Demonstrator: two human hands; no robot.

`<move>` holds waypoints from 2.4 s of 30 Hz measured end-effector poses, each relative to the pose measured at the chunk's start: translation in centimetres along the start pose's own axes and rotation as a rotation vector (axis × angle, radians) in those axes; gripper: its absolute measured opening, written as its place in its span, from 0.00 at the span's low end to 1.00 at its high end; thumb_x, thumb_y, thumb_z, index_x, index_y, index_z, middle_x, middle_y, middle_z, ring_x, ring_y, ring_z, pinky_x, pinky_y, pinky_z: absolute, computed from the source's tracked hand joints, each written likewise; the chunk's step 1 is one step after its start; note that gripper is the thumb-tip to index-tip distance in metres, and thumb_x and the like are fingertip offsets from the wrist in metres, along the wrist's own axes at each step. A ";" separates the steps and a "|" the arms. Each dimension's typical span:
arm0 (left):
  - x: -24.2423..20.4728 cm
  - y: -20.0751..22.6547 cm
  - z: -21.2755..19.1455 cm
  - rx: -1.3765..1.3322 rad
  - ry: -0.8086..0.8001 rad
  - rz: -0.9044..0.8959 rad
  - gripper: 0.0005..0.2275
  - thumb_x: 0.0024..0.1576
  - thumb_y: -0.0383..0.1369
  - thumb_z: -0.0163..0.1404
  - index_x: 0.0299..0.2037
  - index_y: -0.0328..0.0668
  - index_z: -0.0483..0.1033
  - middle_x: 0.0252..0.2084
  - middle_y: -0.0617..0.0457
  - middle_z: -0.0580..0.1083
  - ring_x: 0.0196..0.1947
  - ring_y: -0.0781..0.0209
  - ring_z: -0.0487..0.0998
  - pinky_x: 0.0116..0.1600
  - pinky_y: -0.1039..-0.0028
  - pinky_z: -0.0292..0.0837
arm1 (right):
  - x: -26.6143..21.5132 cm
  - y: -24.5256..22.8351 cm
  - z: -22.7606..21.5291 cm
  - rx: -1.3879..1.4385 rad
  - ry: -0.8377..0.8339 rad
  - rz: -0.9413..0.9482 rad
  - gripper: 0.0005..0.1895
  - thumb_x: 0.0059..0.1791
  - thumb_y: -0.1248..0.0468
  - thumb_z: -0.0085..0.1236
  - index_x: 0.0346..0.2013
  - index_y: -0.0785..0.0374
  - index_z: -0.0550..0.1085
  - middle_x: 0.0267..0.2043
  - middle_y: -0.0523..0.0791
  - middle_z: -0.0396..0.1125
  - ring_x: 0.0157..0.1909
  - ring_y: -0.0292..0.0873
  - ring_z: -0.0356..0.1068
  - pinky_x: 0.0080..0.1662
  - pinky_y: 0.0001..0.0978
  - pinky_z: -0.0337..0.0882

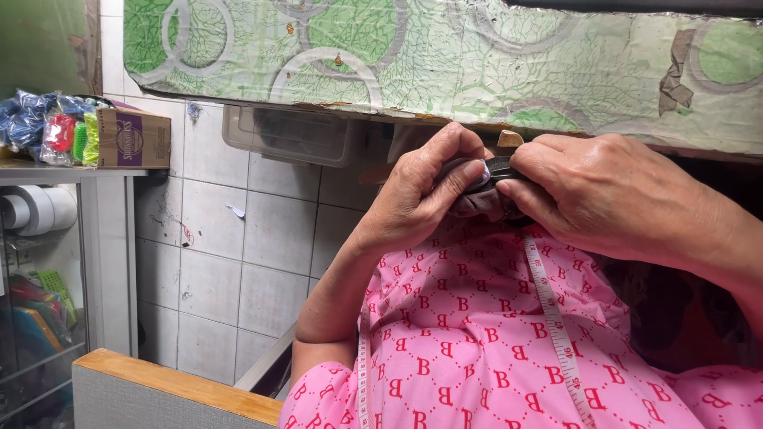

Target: The person hand-sews a white elastic band to the inside of a baseball cap using a needle and thread. They repeatedly pull the thread through the fabric and adjust the cap's position to continue stitching along the inner edge.

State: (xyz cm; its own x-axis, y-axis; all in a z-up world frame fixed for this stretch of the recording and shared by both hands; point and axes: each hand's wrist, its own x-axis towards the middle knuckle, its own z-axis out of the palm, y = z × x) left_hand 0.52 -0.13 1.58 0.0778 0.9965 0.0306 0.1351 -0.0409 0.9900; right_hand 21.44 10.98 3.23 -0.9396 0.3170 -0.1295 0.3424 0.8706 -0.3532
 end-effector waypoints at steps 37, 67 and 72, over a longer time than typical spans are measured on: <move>-4.0 1.6 1.3 0.627 0.317 0.119 0.00 0.59 0.25 0.46 0.36 0.39 0.68 0.32 0.53 0.64 0.31 0.55 0.68 0.36 0.66 0.66 | 2.1 -1.5 2.1 0.507 0.144 0.008 0.08 0.49 0.61 0.65 0.38 0.60 0.76 0.30 0.42 0.71 0.30 0.39 0.68 0.35 0.32 0.64; -3.4 -2.4 1.3 0.452 0.279 0.226 0.03 0.65 0.35 0.50 0.40 0.50 0.72 0.57 0.52 0.68 0.66 0.47 0.65 0.68 0.55 0.56 | -1.1 -1.0 3.4 0.519 0.474 0.021 0.09 0.50 0.71 0.69 0.42 0.69 0.76 0.40 0.48 0.71 0.39 0.42 0.70 0.47 0.30 0.69; -2.1 -2.6 1.9 0.393 0.107 0.275 0.01 0.68 0.29 0.44 0.46 0.46 0.65 0.45 0.55 0.70 0.48 0.57 0.72 0.61 0.64 0.54 | -1.6 0.1 3.9 0.469 0.504 0.121 0.10 0.52 0.68 0.71 0.43 0.66 0.77 0.43 0.48 0.72 0.43 0.42 0.71 0.49 0.30 0.68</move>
State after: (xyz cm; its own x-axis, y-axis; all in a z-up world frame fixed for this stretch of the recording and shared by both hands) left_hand 1.83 -2.30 -1.34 0.0638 0.9459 0.3181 0.4878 -0.3076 0.8169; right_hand 23.03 9.14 -0.18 -0.7418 0.6361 0.2125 0.3024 0.6001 -0.7405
